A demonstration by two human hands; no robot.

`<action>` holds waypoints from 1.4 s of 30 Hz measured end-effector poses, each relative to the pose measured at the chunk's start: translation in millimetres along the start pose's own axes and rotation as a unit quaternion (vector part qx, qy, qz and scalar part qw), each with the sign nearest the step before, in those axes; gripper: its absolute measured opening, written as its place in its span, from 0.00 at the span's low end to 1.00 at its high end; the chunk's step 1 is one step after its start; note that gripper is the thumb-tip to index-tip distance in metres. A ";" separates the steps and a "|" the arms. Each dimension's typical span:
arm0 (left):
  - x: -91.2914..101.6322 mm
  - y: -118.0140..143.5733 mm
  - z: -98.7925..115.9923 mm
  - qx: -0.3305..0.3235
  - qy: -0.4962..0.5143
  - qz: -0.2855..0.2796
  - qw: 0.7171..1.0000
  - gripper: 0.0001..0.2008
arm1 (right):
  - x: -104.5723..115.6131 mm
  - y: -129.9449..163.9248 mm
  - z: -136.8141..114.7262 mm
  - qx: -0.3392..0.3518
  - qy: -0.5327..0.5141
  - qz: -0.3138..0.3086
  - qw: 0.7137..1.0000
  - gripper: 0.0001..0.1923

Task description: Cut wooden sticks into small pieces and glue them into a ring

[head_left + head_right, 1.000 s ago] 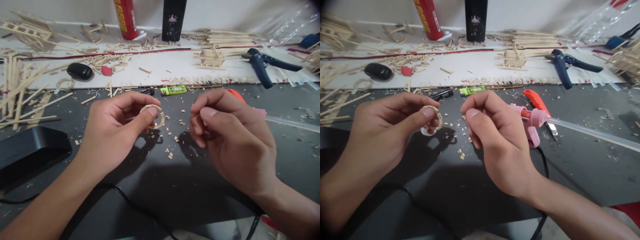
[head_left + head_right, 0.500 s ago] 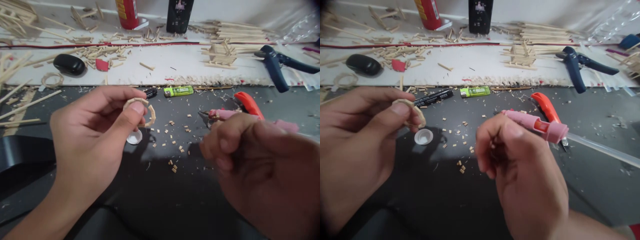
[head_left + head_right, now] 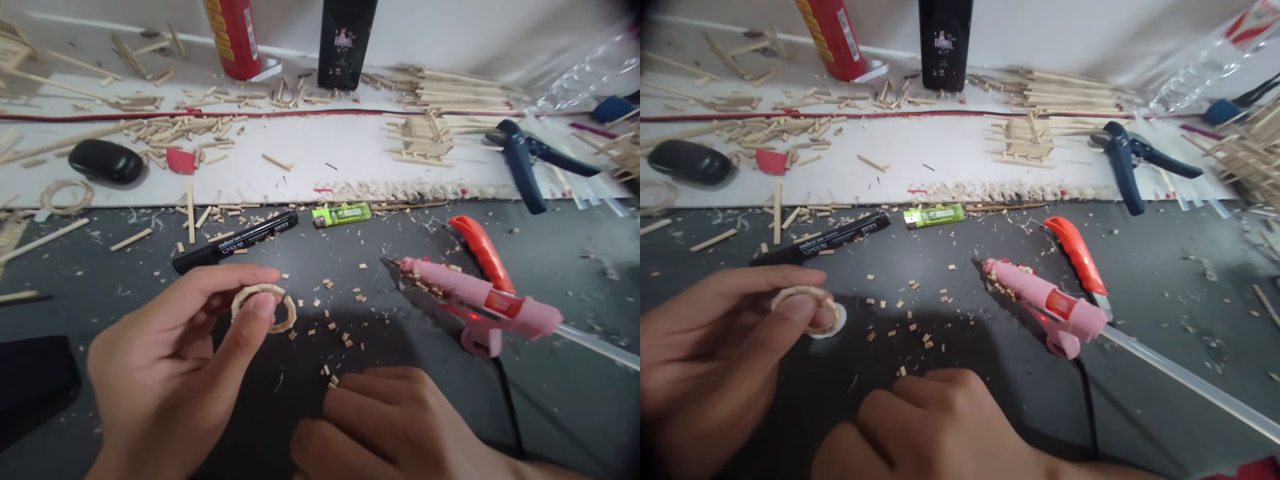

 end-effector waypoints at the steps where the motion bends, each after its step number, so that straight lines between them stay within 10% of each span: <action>1: -0.6 0.5 1.0 0.007 -0.006 0.003 1.000 0.04 | 0.2 -1.6 0.1 0.002 0.019 -0.001 1.000 0.19; 14: -1.4 -2.3 4.6 -0.064 -0.006 -0.041 0.997 0.05 | 53.2 66.7 -1.5 -0.127 0.102 0.057 0.985 0.17; 21: -7.1 -5.2 -10.6 -0.072 0.050 -0.048 0.995 0.06 | 79.8 143.0 53.3 -0.370 0.156 0.240 0.884 0.09; 31: -5.6 7.6 4.2 -0.088 0.118 -0.077 0.986 0.05 | 83.0 82.2 101.6 -0.389 0.046 0.167 0.905 0.13; 37: -15.9 18.0 4.7 -0.061 0.131 -0.124 0.982 0.05 | 83.5 82.2 108.0 -0.406 -0.178 0.263 0.857 0.05; 42: -27.2 20.2 -0.5 -0.034 0.172 -0.162 0.971 0.05 | 70.0 67.8 111.2 -0.350 -0.308 0.211 0.859 0.10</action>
Point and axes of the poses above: each hand's wrist, its own y-axis away from the middle knuckle, its own x-axis out of the back of the hand, z = x × y, the point moved 3 cm from there along -y, towards the middle knuckle, and after that the axes turned 8 degrees about z, right-handed, at the moved point
